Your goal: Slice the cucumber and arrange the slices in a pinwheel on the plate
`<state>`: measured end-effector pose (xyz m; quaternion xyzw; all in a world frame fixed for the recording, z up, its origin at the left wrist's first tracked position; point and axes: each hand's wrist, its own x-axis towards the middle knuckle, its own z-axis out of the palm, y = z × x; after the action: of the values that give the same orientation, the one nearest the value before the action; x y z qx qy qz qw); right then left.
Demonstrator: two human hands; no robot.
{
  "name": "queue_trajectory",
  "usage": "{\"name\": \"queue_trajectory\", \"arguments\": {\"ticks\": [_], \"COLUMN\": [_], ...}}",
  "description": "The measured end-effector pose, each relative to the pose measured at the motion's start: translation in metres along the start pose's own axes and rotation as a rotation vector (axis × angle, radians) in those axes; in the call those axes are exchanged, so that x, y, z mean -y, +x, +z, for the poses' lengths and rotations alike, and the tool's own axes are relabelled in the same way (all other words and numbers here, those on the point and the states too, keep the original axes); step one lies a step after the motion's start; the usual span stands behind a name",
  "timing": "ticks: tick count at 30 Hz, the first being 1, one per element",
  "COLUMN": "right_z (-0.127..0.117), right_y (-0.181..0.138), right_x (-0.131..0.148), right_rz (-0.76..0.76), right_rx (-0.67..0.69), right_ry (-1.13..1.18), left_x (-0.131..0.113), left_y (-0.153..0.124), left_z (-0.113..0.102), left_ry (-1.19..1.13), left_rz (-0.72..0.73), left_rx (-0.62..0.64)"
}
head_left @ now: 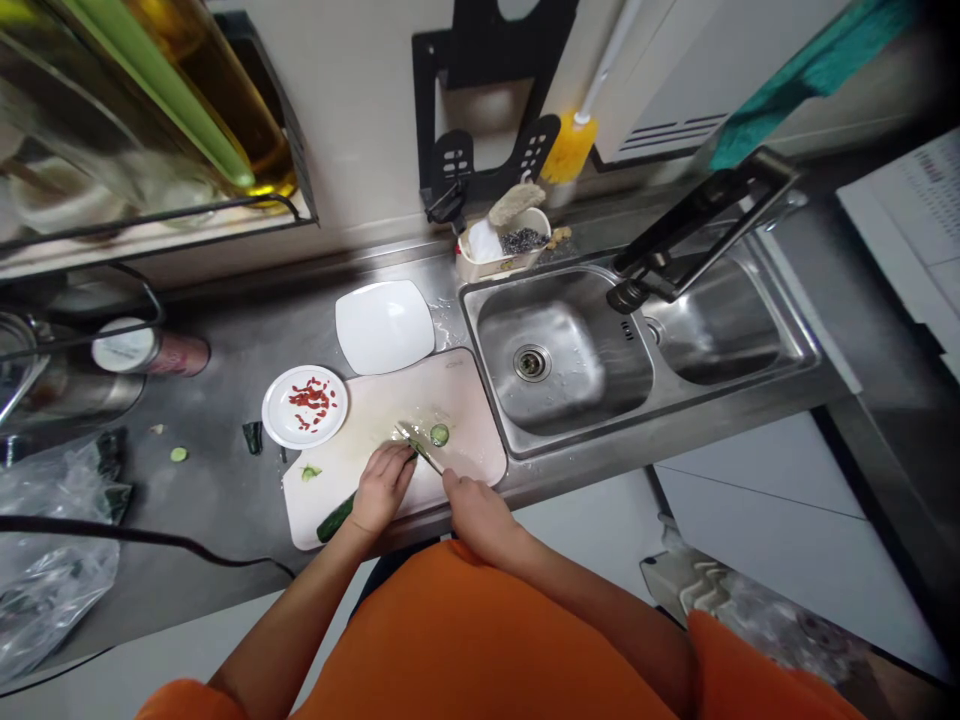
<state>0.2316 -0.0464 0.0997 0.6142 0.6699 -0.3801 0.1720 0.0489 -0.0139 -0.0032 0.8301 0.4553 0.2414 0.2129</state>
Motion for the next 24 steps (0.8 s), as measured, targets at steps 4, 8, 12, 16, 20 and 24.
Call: {"name": "queue_trajectory", "arguments": {"ticks": [4, 8, 12, 16, 20, 24], "right_z": [0.008, 0.010, 0.010, 0.010, 0.005, 0.001], "right_y": [0.014, 0.025, 0.028, 0.027, 0.022, 0.011], "right_x": [-0.001, 0.001, 0.002, -0.002, -0.012, -0.012], "right_rz": [-0.007, -0.013, 0.000, 0.008, 0.084, 0.122], "right_rx": [-0.027, -0.026, -0.031, -0.028, -0.048, -0.045], "right_ry": [0.015, 0.040, 0.042, 0.051, 0.055, 0.020], "left_x": [0.000, 0.001, 0.002, 0.003, 0.001, 0.001], "left_y": [0.000, 0.000, -0.001, -0.002, -0.001, -0.002], "left_z": [-0.001, 0.000, 0.002, 0.002, 0.001, 0.001], "left_ry": [-0.010, -0.015, -0.010, -0.003, -0.003, 0.001], "left_rz": [-0.004, -0.001, -0.005, 0.008, 0.024, 0.012], "left_rx": [0.010, 0.009, 0.013, 0.006, -0.008, -0.015]}}
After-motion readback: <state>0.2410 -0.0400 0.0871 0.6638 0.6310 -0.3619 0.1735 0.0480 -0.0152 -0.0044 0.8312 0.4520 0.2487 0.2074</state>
